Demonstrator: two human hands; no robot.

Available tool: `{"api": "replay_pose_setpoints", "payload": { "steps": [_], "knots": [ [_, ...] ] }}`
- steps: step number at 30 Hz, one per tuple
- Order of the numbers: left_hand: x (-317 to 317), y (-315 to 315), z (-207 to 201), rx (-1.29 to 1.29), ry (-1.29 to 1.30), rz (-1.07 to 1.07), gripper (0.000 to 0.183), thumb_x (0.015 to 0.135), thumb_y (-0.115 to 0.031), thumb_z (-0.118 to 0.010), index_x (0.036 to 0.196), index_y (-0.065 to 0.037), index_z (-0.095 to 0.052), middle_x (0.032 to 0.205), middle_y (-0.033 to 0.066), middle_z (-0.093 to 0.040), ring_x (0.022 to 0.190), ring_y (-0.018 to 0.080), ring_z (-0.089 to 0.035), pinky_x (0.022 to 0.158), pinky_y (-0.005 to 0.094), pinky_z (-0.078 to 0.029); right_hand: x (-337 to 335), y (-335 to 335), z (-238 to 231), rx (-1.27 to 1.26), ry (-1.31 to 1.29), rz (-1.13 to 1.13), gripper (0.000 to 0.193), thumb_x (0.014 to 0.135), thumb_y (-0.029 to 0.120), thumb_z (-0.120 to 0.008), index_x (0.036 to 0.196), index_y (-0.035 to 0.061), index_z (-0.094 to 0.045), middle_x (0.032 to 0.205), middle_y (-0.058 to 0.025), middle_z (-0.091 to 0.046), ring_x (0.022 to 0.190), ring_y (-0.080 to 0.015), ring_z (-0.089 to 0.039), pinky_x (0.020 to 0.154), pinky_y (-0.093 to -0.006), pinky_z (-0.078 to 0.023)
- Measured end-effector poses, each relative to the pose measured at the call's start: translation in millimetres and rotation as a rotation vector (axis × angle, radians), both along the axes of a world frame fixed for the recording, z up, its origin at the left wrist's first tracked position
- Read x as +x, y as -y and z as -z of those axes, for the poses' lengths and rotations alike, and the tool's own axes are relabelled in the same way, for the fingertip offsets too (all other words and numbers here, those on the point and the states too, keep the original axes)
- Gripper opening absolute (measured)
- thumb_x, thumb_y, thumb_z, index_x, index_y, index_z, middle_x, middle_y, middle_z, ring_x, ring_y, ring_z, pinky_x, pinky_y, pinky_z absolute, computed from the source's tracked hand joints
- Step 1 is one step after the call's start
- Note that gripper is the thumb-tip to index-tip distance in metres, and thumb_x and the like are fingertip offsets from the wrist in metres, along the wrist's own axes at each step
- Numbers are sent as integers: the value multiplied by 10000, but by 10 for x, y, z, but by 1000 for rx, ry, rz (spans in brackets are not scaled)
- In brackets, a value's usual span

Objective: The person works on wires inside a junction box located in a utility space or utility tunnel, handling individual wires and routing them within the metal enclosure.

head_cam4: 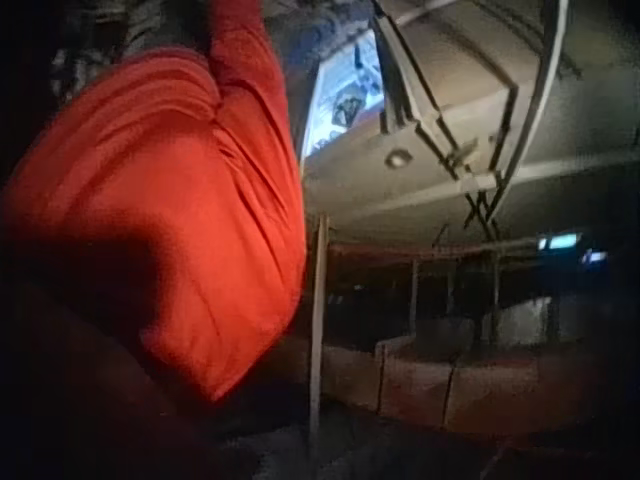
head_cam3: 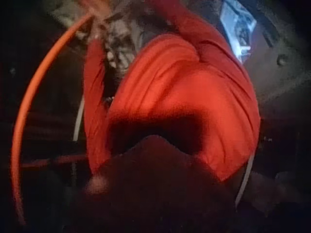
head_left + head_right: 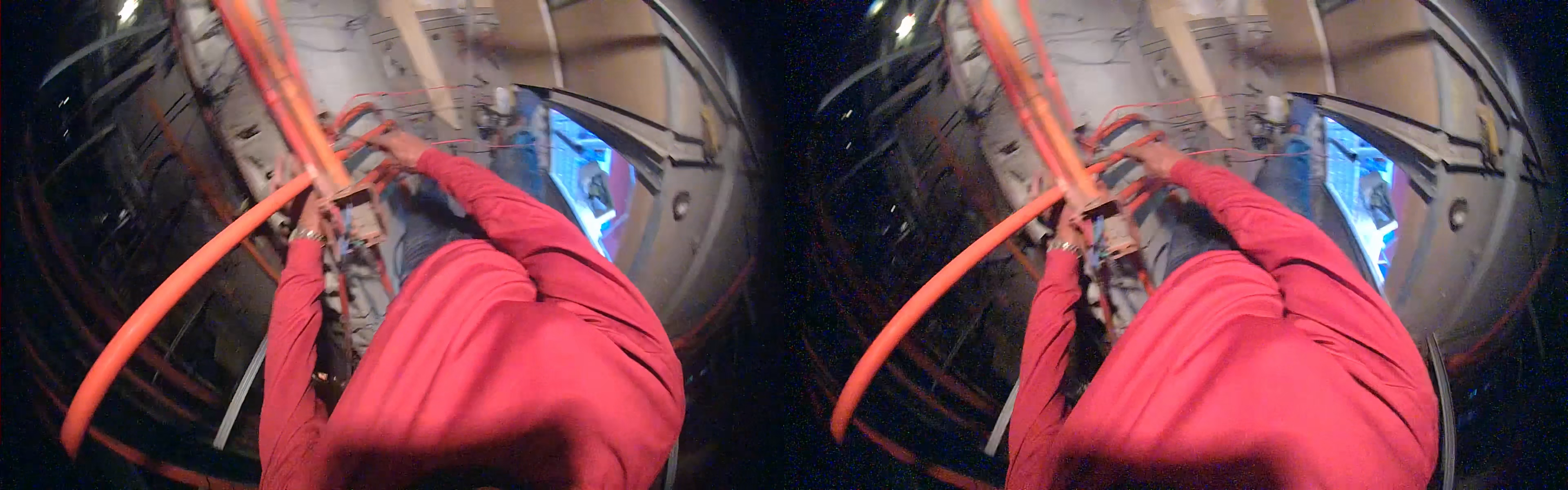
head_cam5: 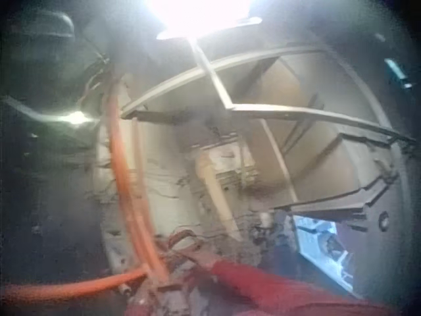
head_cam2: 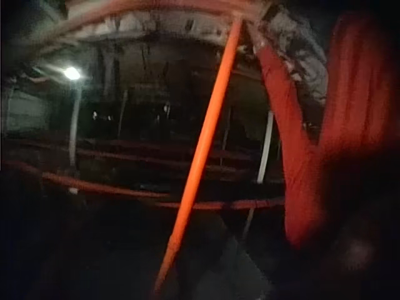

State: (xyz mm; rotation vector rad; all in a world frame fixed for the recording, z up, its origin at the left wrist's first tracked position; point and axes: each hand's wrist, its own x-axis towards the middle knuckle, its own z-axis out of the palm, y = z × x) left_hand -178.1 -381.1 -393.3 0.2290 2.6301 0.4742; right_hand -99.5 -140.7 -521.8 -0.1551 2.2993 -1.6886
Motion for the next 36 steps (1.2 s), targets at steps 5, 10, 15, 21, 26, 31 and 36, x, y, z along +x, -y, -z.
{"api": "replay_pose_setpoints", "payload": {
  "steps": [5, 10, 15, 21, 26, 31, 36],
  "knots": [
    [88, 218, 147, 84, 154, -73, 380, 861, -287, -557, 1212, -140, -552, 1232, 89, -499, 1080, 277, -475, 921, 427, -385, 518, -671, 243, 55, 16, -16, 374, 952, 259, -493, 1291, 103, -510, 1177, -161, -615, 1080, -363, -582, 906, -449, -464],
    [77, 254, 208, 89, 154, -66, 365, 853, -260, -548, 1195, -133, -550, 1201, 87, -507, 1055, 269, -488, 898, 417, -396, 726, -896, -136, -10, 504, -56, 328, 959, 292, -485, 1232, 121, -549, 1045, -163, -652, 996, -349, -624, 870, -417, -467],
    [17, 225, 236, 92, 178, -41, 351, 845, -233, -538, 1179, -126, -547, 1170, 86, -515, 1029, 262, -501, 876, 407, -408, 207, -133, -901, -23, 70, -32, 331, 917, 308, -483, 1172, 104, -534, 911, -239, -636, 859, -413, -624, 725, -509, -470],
    [66, 294, 252, 100, 204, -54, 335, 835, -201, -527, 1159, -117, -544, 1132, 83, -525, 998, 252, -516, 849, 396, -422, 908, -929, 175, -85, 307, -95, 496, 1000, 476, -332, 1286, 109, -504, 1143, -235, -601, 1067, -401, -584, 908, -463, -439],
    [67, 299, 363, 110, 262, -42, 323, 826, -174, -517, 1142, -109, -541, 1101, 82, -533, 973, 245, -529, 826, 386, -434, 1708, -1360, 585, 188, 459, -32, 470, 993, 479, -346, 1125, 87, -569, 986, -207, -621, 951, -391, -598, 830, -476, -451],
    [269, 553, 368, 133, 342, -101, 313, 818, -147, -508, 1126, -102, -538, 1069, 80, -540, 947, 237, -542, 803, 376, -446, 832, -718, -1574, -133, 219, 119, 403, 981, 400, -406, 911, 38, -571, 818, -216, -617, 787, -446, -581, 702, -496, -455],
    [238, 447, 277, 99, 193, 13, 303, 810, -120, -499, 1109, -94, -535, 1038, 78, -548, 922, 229, -554, 781, 367, -458, 914, -904, -1698, -84, 385, 70, 366, 1004, 362, -375, 1059, 62, -576, 856, -211, -632, 810, -414, -620, 721, -486, -470]
  ]
}}
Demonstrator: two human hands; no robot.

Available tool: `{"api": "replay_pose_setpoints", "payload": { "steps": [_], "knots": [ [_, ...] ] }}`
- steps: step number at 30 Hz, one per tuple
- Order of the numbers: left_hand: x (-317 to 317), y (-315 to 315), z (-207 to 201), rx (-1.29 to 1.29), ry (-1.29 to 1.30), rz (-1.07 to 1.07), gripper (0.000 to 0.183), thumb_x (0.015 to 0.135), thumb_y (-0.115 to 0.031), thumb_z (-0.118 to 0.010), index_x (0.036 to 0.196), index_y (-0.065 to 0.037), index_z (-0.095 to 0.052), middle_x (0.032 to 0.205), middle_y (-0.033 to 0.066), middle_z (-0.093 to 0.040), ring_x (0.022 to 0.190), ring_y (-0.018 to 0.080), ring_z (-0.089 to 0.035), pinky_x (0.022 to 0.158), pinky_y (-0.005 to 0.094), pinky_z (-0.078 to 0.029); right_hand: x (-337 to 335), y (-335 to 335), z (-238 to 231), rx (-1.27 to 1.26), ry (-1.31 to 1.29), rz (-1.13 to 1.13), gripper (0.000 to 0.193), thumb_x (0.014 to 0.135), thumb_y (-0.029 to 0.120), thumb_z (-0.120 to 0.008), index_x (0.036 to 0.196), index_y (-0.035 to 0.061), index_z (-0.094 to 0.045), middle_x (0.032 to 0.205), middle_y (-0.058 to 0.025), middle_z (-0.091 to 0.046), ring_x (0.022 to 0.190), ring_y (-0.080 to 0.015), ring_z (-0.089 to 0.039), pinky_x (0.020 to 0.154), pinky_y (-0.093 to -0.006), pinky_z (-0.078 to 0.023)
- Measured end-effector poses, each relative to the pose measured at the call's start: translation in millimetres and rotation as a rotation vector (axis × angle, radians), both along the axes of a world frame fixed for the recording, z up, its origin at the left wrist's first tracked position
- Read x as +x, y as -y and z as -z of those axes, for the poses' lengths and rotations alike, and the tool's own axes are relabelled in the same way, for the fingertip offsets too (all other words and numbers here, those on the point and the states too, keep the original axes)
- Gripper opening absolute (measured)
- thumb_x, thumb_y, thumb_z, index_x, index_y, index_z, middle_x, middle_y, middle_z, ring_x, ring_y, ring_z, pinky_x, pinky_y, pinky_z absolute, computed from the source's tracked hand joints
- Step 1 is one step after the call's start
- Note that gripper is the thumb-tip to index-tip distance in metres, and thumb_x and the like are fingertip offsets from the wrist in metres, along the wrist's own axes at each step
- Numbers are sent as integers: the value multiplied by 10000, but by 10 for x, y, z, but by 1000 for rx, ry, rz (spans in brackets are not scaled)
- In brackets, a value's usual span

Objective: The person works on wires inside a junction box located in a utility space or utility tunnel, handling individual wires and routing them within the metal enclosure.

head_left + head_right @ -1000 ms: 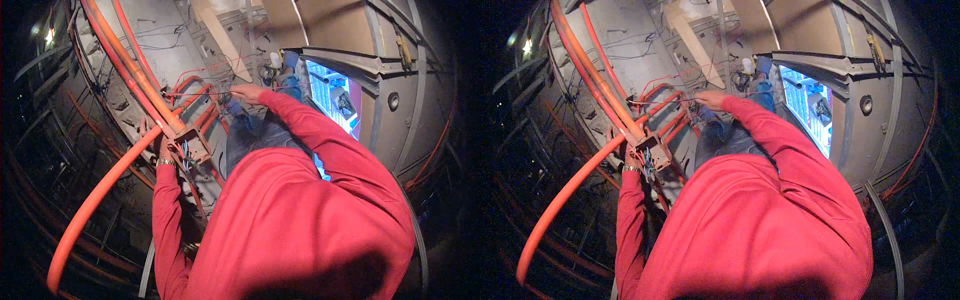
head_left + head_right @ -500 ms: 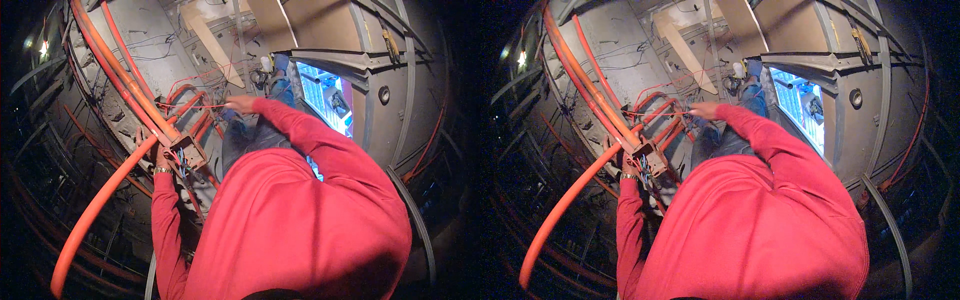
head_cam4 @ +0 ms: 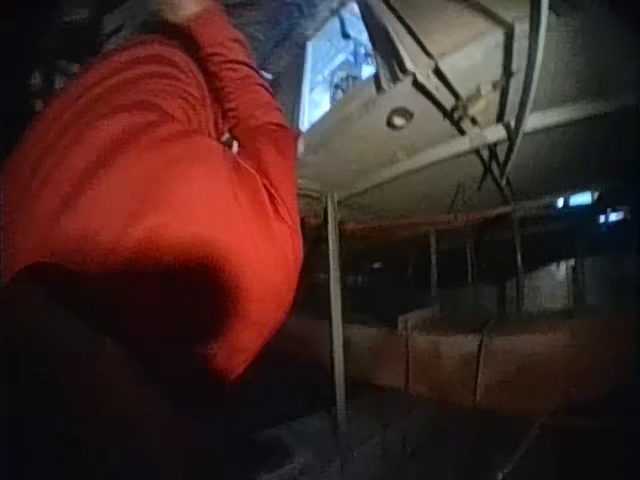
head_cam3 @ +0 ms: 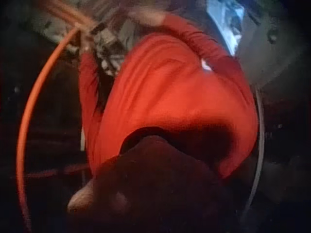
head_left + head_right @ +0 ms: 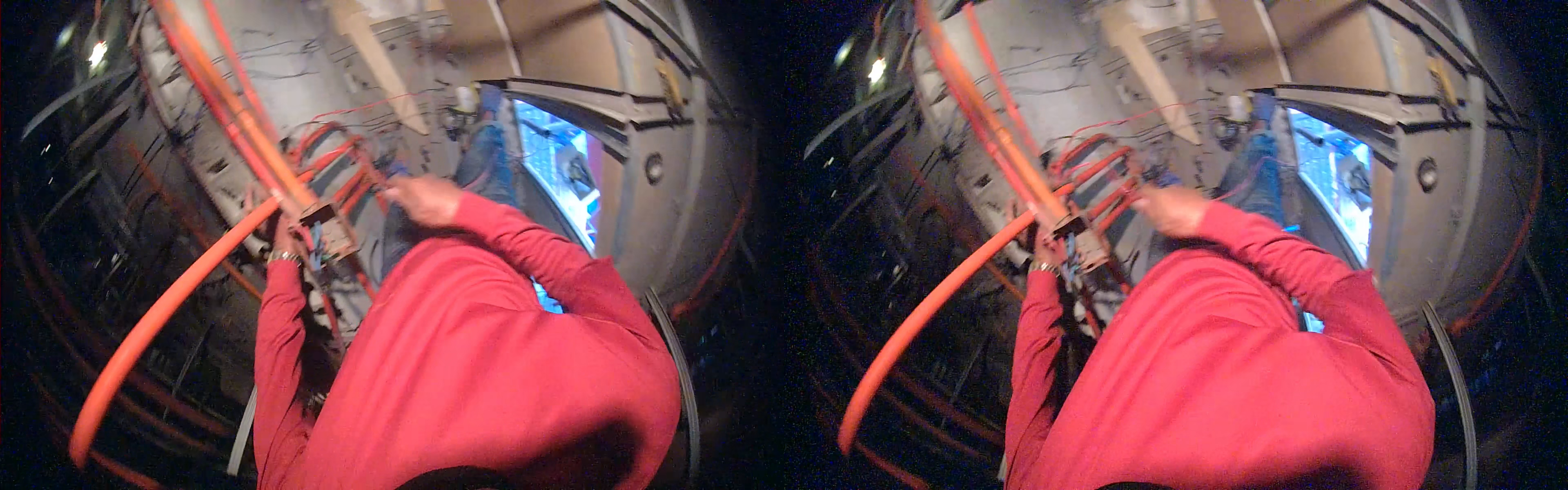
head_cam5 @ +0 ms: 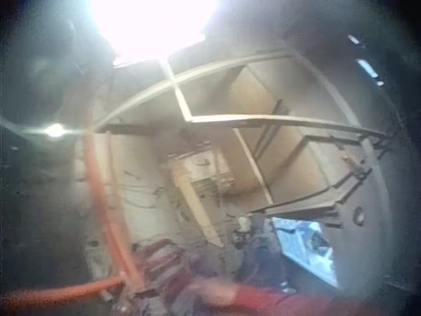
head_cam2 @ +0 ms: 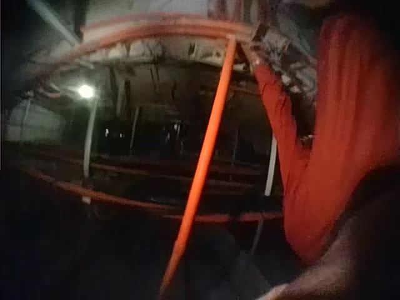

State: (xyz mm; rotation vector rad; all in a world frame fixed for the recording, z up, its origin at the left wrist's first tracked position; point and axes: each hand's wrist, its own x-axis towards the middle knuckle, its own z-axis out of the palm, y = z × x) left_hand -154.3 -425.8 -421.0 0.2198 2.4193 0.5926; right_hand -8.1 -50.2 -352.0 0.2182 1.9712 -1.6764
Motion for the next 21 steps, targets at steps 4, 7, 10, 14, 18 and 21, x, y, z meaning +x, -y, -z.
{"api": "replay_pose_setpoints", "payload": {
  "steps": [4, 7, 10, 14, 18, 21],
  "knots": [
    [-227, -290, -137, -48, -252, 42, 296, 803, -99, -491, 1096, -88, -533, 1013, 76, -555, 901, 223, -565, 763, 359, -467, 369, -147, 630, 45, -175, 125, 376, 1011, 330, -383, 1267, 89, -516, 945, -197, -651, 873, -385, -642, 743, -478, -477],
    [-237, -314, -194, -47, -261, 34, 292, 798, -83, -485, 1086, -84, -531, 994, 75, -559, 886, 219, -572, 749, 353, -475, 104, 57, 360, -17, -238, 22, 338, 993, 305, -424, 1256, 116, -521, 1044, -183, -643, 944, -400, -614, 789, -468, -488],
    [-219, -196, -248, -43, -206, 2, 288, 793, -67, -480, 1076, -79, -530, 975, 74, -564, 871, 214, -580, 736, 347, -482, -411, 248, 183, 106, -225, -84, 363, 991, 328, -429, 1275, 114, -504, 1061, -206, -625, 949, -410, -604, 784, -479, -481],
    [-203, -10, -182, -16, -80, -15, 283, 786, -45, -472, 1063, -73, -527, 950, 73, -570, 850, 208, -590, 718, 340, -491, -53, 58, 1606, 163, -166, -85, 426, 977, 426, -401, 1189, 83, -537, 1017, -207, -627, 960, -416, -592, 812, -508, -460],
    [-23, 747, 162, 93, 256, -114, 280, 780, -24, -465, 1049, -68, -525, 925, 71, -577, 830, 202, -601, 700, 332, -501, 907, -585, 2650, 413, -153, -166, 470, 977, 477, -352, 1091, 73, -563, 988, -197, -643, 953, -406, -602, 805, -540, -451],
    [-70, 619, 190, 178, 431, -220, 266, 788, -13, -452, 1038, -66, -525, 909, 67, -578, 808, 192, -599, 686, 318, -497, 1006, -885, 2605, 453, -90, -184, 493, 980, 488, -319, 1038, 68, -568, 993, -206, -643, 957, -412, -603, 803, -551, -449]
  ]
}}
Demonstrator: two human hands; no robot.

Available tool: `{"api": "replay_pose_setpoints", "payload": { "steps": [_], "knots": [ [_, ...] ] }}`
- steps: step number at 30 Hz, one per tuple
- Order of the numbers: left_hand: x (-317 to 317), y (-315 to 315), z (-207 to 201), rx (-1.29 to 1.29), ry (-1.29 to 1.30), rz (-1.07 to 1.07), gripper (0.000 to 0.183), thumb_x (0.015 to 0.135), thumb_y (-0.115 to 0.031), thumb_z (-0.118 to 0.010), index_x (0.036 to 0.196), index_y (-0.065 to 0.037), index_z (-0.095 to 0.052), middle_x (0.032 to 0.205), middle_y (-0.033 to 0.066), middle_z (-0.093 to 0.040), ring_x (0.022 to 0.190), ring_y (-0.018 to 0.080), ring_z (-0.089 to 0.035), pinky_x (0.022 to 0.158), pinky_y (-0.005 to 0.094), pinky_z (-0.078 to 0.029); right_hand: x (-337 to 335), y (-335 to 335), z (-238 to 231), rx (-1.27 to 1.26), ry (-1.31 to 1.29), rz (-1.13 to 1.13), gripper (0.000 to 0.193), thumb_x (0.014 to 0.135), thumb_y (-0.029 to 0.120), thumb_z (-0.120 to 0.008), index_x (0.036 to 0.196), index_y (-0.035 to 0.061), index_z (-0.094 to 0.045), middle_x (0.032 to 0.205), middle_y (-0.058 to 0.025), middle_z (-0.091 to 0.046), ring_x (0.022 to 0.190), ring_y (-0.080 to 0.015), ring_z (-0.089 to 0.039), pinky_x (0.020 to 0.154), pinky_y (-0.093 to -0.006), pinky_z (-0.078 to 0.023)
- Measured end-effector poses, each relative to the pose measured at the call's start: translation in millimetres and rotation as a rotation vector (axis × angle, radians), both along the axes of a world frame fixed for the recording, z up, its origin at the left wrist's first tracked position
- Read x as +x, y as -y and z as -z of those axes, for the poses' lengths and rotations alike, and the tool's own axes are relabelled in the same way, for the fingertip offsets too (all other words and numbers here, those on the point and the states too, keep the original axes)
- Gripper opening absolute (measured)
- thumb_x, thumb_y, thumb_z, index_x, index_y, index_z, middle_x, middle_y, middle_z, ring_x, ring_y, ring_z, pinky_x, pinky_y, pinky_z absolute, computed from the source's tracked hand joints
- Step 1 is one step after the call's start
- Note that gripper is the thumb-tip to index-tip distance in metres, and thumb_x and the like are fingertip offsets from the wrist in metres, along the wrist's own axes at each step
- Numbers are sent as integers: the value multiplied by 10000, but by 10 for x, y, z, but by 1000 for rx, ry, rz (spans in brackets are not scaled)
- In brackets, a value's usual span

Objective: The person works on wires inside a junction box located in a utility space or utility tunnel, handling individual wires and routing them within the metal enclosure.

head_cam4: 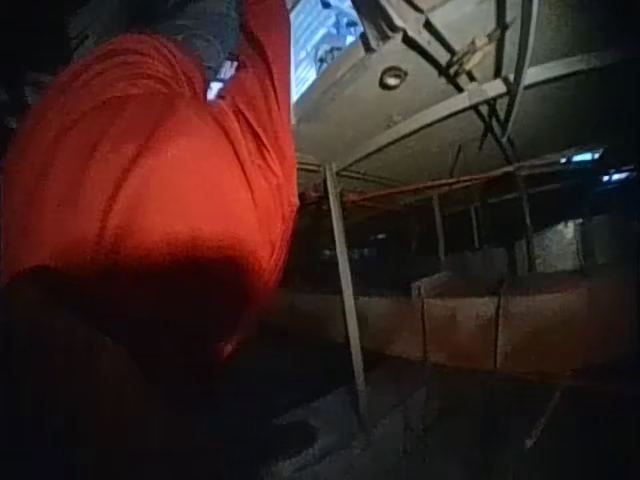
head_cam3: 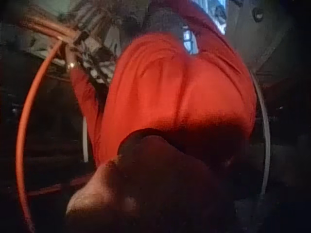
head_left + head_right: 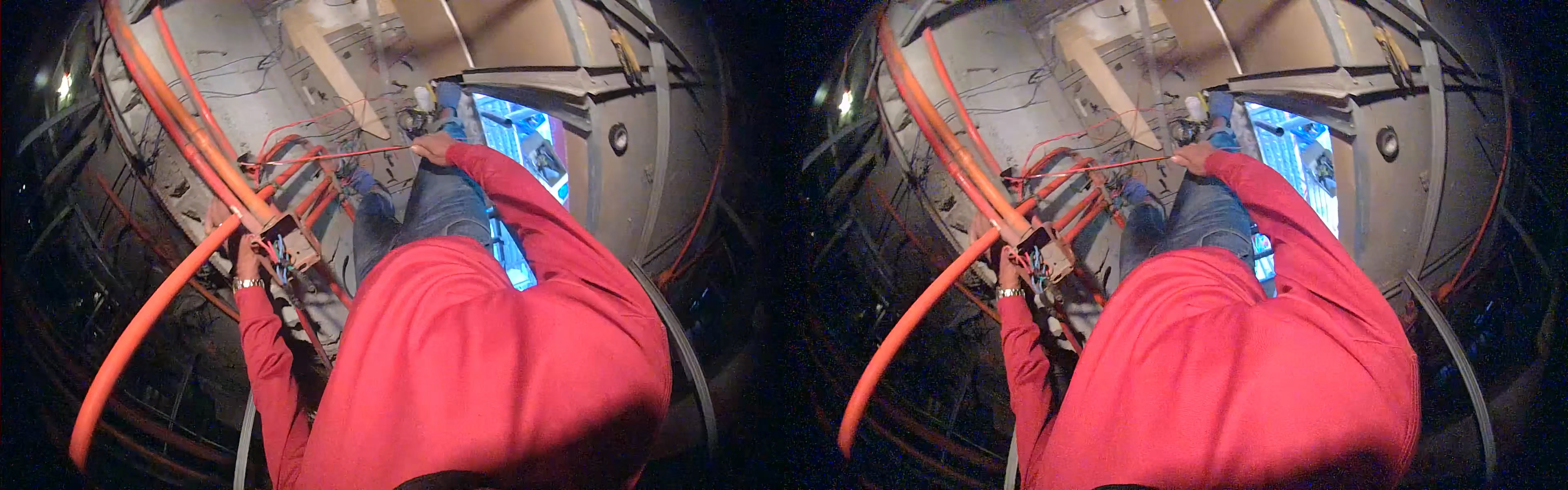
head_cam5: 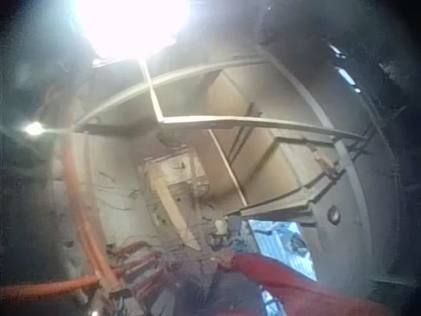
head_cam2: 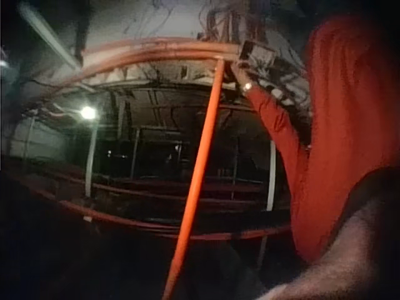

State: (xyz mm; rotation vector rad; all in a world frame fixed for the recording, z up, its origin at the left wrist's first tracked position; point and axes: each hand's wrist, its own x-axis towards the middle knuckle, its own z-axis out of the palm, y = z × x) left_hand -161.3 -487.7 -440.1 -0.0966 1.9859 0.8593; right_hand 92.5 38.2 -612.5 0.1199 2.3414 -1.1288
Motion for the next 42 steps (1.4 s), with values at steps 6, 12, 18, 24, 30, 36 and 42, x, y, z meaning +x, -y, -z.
{"api": "replay_pose_setpoints", "payload": {
  "steps": [6, 12, 18, 24, 30, 36, 42],
  "knots": [
    [-18, 762, 402, -22, -191, -89, 346, 856, -29, -467, 1198, -80, -464, 831, 98, -576, 640, 218, -587, 529, 323, -489, 138, 305, -1852, -68, 144, 33, 387, 995, 400, -384, 993, 67, -581, 853, -224, -631, 855, -447, -598, 784, -536, -449],
    [-240, -316, -449, -215, -170, 416, 196, 906, -72, -441, 1053, -39, -565, 658, 88, -562, 612, 190, -578, 552, 365, -434, 242, -13, -1018, -98, -94, 256, 376, 988, 400, -410, 950, 66, -576, 875, -210, -610, 880, -428, -577, 773, -510, -439],
    [338, -1027, -1384, -141, -786, 170, 334, 939, -171, -578, 1188, 52, -562, 963, 196, -661, 827, 279, -632, 756, 375, -493, 172, -94, -454, -65, -139, 148, 410, 985, 447, -384, 994, 88, -582, 959, -166, -624, 950, -391, -577, 796, -534, -439],
    [998, -1559, -2009, -82, -1057, 327, 172, 902, -52, -583, 1045, 24, -642, 993, 153, -641, 936, 299, -597, 846, 380, -472, -52, 66, -434, 37, 10, 67, 352, 988, 422, -393, 1019, 108, -547, 932, -111, -603, 964, -345, -570, 801, -498, -440],
    [1436, -2145, -2203, 34, -1040, 408, 170, 823, -5, -620, 990, 11, -650, 1026, 139, -637, 962, 319, -602, 866, 422, -451, -342, 242, -213, 94, -50, 70, 296, 967, 392, -447, 1067, 138, -562, 1028, -103, -638, 1018, -331, -585, 809, -540, -444],
    [1371, -2137, -2282, 78, -1219, 508, 307, 775, 59, -571, 1072, 10, -629, 1056, 136, -635, 1020, 316, -590, 897, 427, -452, -263, 244, -335, 185, 24, 97, 262, 960, 364, -468, 1063, 141, -562, 1049, -85, -639, 1040, -301, -583, 825, -546, -435],
    [1410, -2128, -2547, 322, -1103, 546, 351, 718, 75, -587, 1060, 10, -633, 1070, 156, -642, 971, 316, -607, 857, 413, -475, -254, 352, -245, 210, 10, 143, 261, 959, 362, -474, 1074, 138, -548, 1094, -55, -628, 1070, -298, -574, 821, -542, -437]
  ]
}}
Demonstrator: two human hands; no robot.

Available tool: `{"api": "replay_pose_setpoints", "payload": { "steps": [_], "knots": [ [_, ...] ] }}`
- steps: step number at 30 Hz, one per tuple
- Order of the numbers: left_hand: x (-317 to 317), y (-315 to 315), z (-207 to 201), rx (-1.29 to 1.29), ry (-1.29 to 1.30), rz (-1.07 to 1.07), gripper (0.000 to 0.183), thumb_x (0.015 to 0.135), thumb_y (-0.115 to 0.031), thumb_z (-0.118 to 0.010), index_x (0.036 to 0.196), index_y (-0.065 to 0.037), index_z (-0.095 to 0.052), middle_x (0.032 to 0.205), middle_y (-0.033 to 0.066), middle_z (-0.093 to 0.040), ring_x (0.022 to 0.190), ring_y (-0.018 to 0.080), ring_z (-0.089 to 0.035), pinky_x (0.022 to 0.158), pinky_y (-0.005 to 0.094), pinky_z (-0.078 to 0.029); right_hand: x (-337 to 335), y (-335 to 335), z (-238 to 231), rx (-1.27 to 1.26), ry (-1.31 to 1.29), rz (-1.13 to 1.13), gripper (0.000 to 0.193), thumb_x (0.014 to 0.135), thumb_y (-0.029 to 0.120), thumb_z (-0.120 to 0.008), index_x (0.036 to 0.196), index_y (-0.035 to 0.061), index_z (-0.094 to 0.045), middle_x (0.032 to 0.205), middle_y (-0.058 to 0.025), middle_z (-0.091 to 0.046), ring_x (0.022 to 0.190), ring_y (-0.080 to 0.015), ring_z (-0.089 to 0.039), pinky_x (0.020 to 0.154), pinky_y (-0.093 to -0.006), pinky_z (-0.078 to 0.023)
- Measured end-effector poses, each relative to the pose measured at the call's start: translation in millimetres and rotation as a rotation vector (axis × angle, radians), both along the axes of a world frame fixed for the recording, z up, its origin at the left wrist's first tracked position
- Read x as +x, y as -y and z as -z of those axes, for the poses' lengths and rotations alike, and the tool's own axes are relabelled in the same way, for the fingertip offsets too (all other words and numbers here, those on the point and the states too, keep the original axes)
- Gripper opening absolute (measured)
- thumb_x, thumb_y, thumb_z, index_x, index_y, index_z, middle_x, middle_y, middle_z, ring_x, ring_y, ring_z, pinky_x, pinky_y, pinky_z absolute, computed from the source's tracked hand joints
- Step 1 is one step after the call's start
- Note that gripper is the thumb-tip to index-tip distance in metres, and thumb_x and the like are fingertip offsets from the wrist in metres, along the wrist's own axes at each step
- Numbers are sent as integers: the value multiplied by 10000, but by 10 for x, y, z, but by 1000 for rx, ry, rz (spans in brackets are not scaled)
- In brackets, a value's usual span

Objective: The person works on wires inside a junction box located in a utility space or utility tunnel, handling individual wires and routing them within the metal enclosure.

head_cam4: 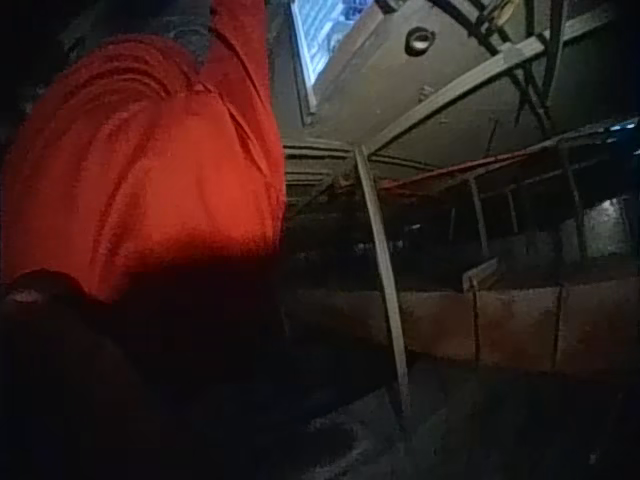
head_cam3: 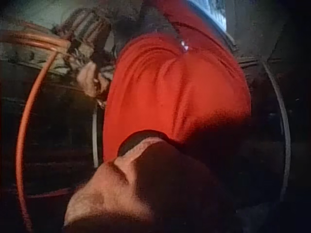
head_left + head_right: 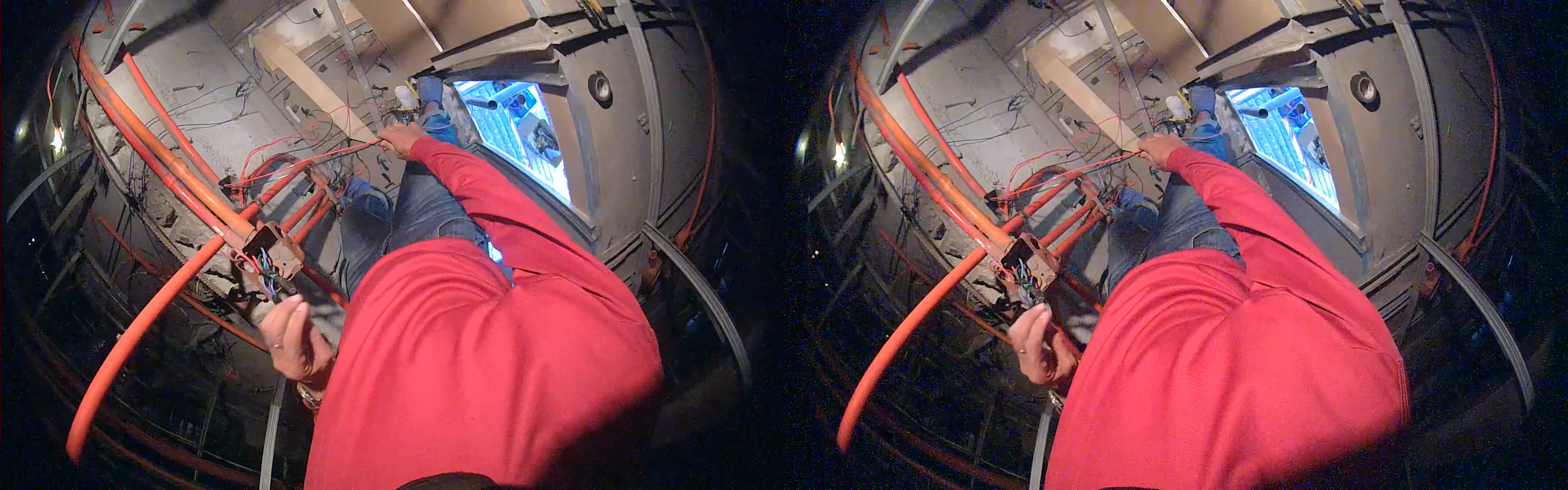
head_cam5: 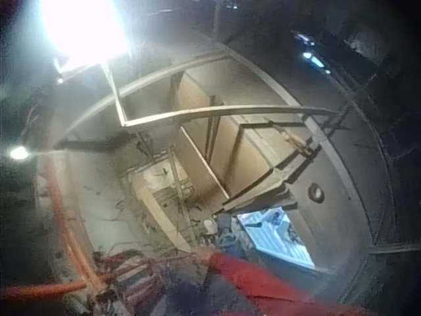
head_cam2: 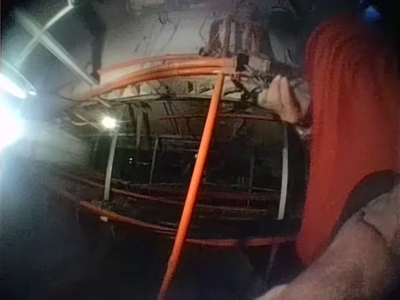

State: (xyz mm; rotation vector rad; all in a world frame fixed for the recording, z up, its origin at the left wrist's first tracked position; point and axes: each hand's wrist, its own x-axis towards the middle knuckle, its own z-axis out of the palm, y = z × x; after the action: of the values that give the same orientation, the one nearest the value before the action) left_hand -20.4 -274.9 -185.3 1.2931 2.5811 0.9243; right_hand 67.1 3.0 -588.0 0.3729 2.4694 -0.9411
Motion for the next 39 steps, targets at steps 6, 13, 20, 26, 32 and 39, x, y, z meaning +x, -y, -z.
{"api": "replay_pose_setpoints", "payload": {
  "steps": [6, 13, 20, 26, 32, 39],
  "knots": [
    [109, -434, 249, -79, 454, 137, 446, 666, 91, -666, 1098, 2, -601, 1024, 167, -627, 887, 329, -600, 775, 385, -482, 31, -38, -45, 41, 15, -38, 275, 957, 374, -467, 1098, 146, -530, 1050, -74, -615, 1067, -297, -564, 777, -496, -478],
    [90, -1001, 834, -113, 449, 285, 364, 750, 20, -648, 1106, -10, -575, 1018, 167, -600, 938, 348, -571, 833, 401, -469, 220, -15, 54, -24, -143, -20, 335, 930, 447, -490, 1067, 153, -575, 967, -133, -634, 916, -373, -611, 742, -504, -483],
    [94, -1317, 994, -196, 475, 368, 355, 795, 23, -622, 1141, -30, -569, 1057, 166, -590, 994, 356, -566, 869, 395, -459, 336, 10, -191, -149, -119, 49, 405, 910, 507, -503, 1062, 141, -590, 980, -185, -636, 905, -413, -605, 768, -525, -471],
    [111, -1273, 1050, -281, 466, 397, 345, 802, 18, -610, 1142, -27, -565, 1038, 168, -587, 984, 358, -567, 851, 393, -461, 469, -23, -19, -257, -63, 143, 472, 959, 498, -410, 1018, 62, -581, 938, -205, -629, 975, -406, -582, 802, -530, -443],
    [176, -1186, 1152, -303, 475, 385, 316, 814, 1, -610, 1126, -13, -571, 1016, 182, -589, 953, 365, -574, 824, 402, -469, 571, 43, -27, -289, -154, 98, 475, 965, 480, -406, 927, 50, -605, 909, -211, -627, 894, -426, -586, 788, -523, -440],
    [228, -1211, 1306, -254, 460, 407, 272, 836, -35, -622, 1103, -6, -580, 994, 192, -606, 945, 384, -581, 822, 410, -471, 616, 147, -16, -297, -169, 194, 433, 963, 463, -423, 919, 71, -602, 886, -199, -630, 872, -426, -584, 777, -523, -441]
  ]
}}
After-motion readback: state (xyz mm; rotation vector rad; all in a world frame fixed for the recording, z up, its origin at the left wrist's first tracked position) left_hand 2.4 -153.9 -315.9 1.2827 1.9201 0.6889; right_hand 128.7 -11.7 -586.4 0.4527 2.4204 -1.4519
